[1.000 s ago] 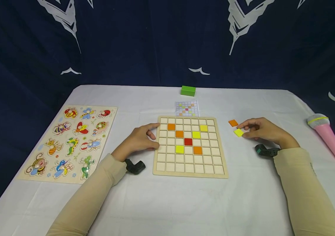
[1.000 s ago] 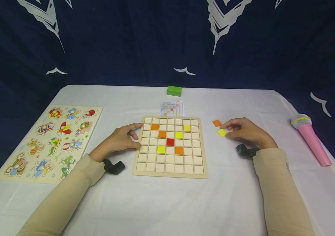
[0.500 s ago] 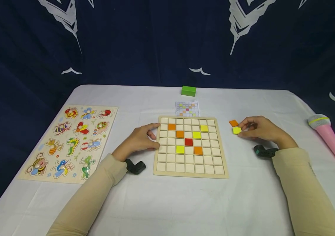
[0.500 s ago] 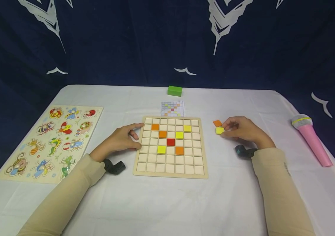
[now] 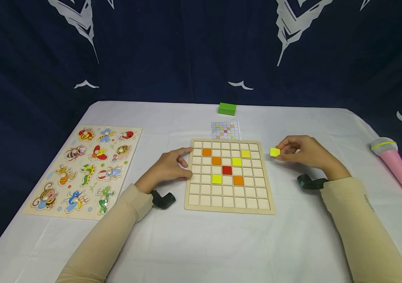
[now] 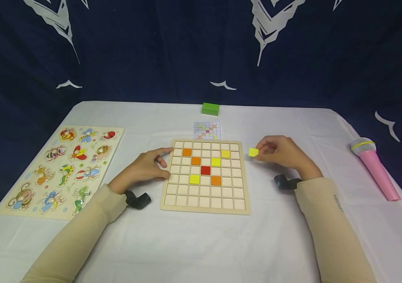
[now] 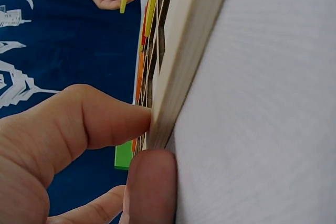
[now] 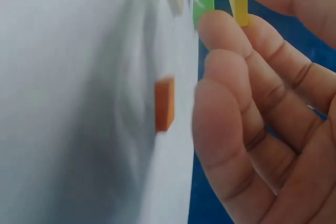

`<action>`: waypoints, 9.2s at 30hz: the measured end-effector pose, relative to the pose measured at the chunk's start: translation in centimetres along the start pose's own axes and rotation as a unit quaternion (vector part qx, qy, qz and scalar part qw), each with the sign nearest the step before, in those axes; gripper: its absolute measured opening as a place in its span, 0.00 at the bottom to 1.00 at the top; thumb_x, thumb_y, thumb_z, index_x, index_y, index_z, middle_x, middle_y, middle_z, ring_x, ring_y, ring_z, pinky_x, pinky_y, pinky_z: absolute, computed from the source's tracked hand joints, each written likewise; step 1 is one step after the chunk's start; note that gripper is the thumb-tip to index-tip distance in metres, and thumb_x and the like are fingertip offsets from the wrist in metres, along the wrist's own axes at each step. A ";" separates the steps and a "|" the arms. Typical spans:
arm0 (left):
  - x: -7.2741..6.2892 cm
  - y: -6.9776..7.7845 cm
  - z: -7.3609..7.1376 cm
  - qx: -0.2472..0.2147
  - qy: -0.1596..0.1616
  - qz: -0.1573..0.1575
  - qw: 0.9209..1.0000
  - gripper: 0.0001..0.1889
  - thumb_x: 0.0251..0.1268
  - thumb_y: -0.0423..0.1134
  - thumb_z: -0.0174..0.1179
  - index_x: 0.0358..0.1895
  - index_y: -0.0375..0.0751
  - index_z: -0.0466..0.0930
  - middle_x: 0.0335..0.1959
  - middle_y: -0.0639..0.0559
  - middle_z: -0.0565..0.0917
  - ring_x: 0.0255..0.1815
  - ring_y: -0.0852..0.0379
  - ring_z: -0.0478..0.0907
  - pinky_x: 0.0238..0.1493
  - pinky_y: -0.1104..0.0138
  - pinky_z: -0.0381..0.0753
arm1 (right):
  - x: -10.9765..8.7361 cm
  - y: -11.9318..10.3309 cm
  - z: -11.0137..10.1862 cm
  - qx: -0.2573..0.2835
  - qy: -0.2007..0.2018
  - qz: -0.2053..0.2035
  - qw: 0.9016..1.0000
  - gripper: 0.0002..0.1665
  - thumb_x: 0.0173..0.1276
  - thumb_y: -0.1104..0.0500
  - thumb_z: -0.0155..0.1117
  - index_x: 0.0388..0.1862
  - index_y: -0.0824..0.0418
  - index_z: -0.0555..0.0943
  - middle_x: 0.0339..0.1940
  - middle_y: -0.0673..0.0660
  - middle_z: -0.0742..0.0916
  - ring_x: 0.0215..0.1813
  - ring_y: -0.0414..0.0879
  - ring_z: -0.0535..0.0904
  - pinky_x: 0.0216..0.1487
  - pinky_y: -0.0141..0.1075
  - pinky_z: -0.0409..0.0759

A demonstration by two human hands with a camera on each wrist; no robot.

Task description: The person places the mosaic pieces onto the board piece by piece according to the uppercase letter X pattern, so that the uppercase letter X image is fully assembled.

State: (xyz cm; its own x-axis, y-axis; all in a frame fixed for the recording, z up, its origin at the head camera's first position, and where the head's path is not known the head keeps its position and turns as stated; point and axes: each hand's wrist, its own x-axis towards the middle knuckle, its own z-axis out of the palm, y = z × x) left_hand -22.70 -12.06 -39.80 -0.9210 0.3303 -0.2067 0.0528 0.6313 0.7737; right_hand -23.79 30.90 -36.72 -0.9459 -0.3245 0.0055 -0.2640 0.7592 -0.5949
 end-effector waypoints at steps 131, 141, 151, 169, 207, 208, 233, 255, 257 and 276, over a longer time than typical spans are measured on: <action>0.1 -0.1 -0.2 0.010 -0.004 0.007 1.000 0.47 0.53 0.34 0.74 0.82 0.41 0.69 0.43 0.46 0.84 0.34 0.53 0.80 0.42 0.64 0.74 | -0.2 -9.4 6.0 0.114 -0.104 -0.135 0.979 0.11 0.69 0.68 0.76 0.49 0.65 0.86 0.31 0.49 0.82 0.32 0.42 0.74 0.37 0.32 0.72; 0.1 -0.1 -0.2 0.015 -0.004 0.012 1.000 0.47 0.52 0.34 0.73 0.82 0.40 0.70 0.43 0.46 0.84 0.35 0.53 0.77 0.42 0.64 0.73 | -0.2 -6.1 4.1 0.152 -0.001 -0.109 0.982 0.19 0.71 0.71 0.73 0.59 0.71 0.84 0.34 0.54 0.84 0.31 0.45 0.77 0.36 0.30 0.77; -0.2 0.1 -0.3 0.008 -0.006 0.011 1.000 0.47 0.52 0.34 0.74 0.82 0.40 0.69 0.43 0.46 0.84 0.34 0.54 0.79 0.42 0.64 0.74 | -0.2 -1.7 2.2 0.173 0.082 -0.068 0.979 0.18 0.75 0.70 0.67 0.62 0.66 0.82 0.35 0.48 0.89 0.33 0.43 0.84 0.32 0.30 0.79; 0.1 -0.1 -0.2 0.013 -0.006 0.007 1.000 0.47 0.53 0.35 0.74 0.82 0.41 0.70 0.44 0.46 0.84 0.36 0.52 0.78 0.43 0.63 0.73 | -0.5 4.2 1.5 0.216 0.146 0.078 0.962 0.15 0.78 0.65 0.64 0.60 0.56 0.83 0.33 0.40 0.86 0.27 0.37 0.76 0.30 0.27 0.80; -0.1 0.1 -0.1 0.006 -0.006 0.001 1.000 0.47 0.53 0.34 0.73 0.82 0.43 0.69 0.43 0.46 0.84 0.30 0.56 0.82 0.42 0.64 0.76 | -0.6 2.6 1.3 -0.015 0.049 0.092 0.994 0.22 0.75 0.59 0.71 0.60 0.73 0.84 0.52 0.71 0.87 0.44 0.54 0.78 0.40 0.38 0.75; -0.1 0.1 -0.1 0.005 -0.005 0.000 1.000 0.47 0.53 0.34 0.73 0.82 0.43 0.69 0.43 0.46 0.84 0.29 0.56 0.82 0.42 0.64 0.76 | -0.6 2.5 1.3 -0.014 0.045 0.090 0.995 0.22 0.74 0.59 0.72 0.59 0.73 0.84 0.52 0.71 0.87 0.44 0.54 0.80 0.40 0.37 0.76; -0.1 0.0 -0.2 0.012 -0.005 0.004 1.000 0.47 0.53 0.35 0.74 0.82 0.42 0.70 0.43 0.46 0.84 0.31 0.55 0.80 0.43 0.63 0.74 | -2.8 -2.6 2.6 -0.008 0.013 -0.087 0.996 0.17 0.61 0.69 0.82 0.48 0.63 0.91 0.43 0.54 0.90 0.36 0.43 0.78 0.36 0.31 0.79; 0.0 0.1 -0.2 0.008 -0.001 0.000 1.000 0.47 0.52 0.35 0.73 0.82 0.43 0.70 0.43 0.45 0.84 0.28 0.57 0.81 0.39 0.65 0.76 | -3.3 -4.5 4.2 0.057 -0.086 -0.154 0.983 0.13 0.60 0.66 0.83 0.42 0.55 0.90 0.35 0.44 0.86 0.31 0.38 0.77 0.33 0.33 0.77; 0.0 0.1 -0.2 0.008 -0.002 -0.002 1.000 0.47 0.52 0.35 0.73 0.82 0.43 0.70 0.43 0.46 0.84 0.28 0.57 0.81 0.39 0.65 0.76 | -3.4 -4.8 4.4 0.060 -0.102 -0.153 0.981 0.13 0.61 0.65 0.83 0.42 0.56 0.90 0.34 0.43 0.86 0.31 0.38 0.76 0.33 0.33 0.77; 0.0 0.0 0.0 0.004 0.000 -0.003 1.000 0.47 0.51 0.34 0.73 0.82 0.42 0.71 0.42 0.46 0.84 0.26 0.58 0.82 0.39 0.66 0.77 | -3.6 -5.6 5.8 0.044 -0.155 -0.153 0.975 0.12 0.61 0.66 0.83 0.39 0.56 0.87 0.32 0.45 0.82 0.30 0.36 0.74 0.31 0.31 0.75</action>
State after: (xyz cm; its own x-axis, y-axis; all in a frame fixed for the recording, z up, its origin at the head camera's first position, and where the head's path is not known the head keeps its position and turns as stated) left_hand -22.66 -12.11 -39.81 -0.9211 0.3268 -0.2114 0.0506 0.6392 0.7674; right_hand -17.83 24.49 -38.07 -0.7193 -0.6935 -0.0407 -0.4948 0.5525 -0.6708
